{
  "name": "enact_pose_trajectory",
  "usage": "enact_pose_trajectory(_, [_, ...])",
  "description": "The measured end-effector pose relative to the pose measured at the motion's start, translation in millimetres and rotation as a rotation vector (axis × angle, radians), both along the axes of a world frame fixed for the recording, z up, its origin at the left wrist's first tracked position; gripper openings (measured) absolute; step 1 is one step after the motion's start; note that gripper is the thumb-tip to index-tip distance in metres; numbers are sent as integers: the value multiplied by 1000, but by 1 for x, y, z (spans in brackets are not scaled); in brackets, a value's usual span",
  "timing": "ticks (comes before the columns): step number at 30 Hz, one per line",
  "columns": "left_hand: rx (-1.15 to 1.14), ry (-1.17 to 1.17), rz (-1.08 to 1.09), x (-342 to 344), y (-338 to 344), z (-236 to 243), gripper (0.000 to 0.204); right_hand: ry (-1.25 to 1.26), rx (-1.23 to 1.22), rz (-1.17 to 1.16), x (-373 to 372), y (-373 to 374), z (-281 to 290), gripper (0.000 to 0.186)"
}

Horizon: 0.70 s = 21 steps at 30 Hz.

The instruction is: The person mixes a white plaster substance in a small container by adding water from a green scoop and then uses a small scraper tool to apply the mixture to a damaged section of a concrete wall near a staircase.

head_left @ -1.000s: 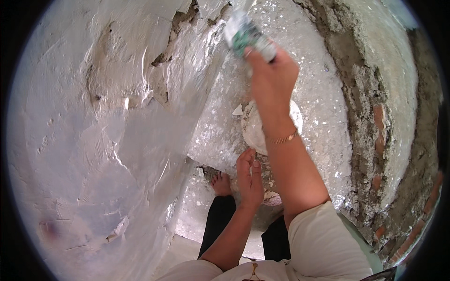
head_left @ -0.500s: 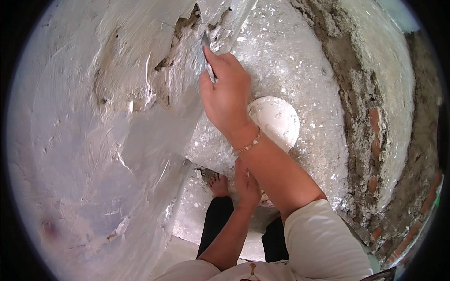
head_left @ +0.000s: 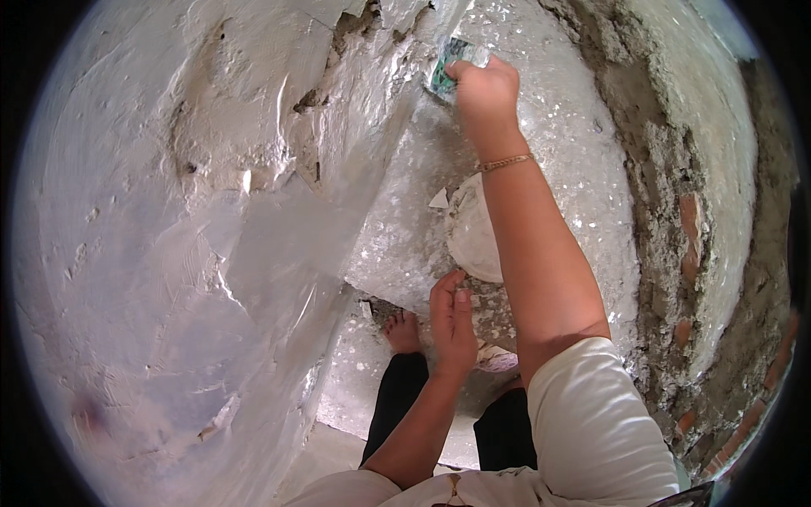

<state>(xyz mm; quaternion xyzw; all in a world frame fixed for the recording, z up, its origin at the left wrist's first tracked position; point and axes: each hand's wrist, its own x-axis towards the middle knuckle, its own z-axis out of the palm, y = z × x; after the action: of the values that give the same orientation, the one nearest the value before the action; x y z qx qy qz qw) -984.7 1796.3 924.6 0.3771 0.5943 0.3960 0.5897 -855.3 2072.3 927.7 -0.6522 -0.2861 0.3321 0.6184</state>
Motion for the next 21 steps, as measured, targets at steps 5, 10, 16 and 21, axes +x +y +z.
enact_pose_trajectory(5, [11, 44, 12, -12, -2, -3, 35, 214, 61, 93, -10, -18, 55, 11])
enact_pose_trajectory(10, [15, -6, 29, -3, 0, 5, 41, 33, 140, 47, -10, -14, 58, 8])
enact_pose_trajectory(16, [-29, -138, 50, -8, -7, -7, 28, -559, 140, 104, -69, -44, 81, 16])
enact_pose_trajectory(21, [-95, 256, -417, -21, -8, 9, 27, -550, 362, 148, -97, -92, 91, 12])
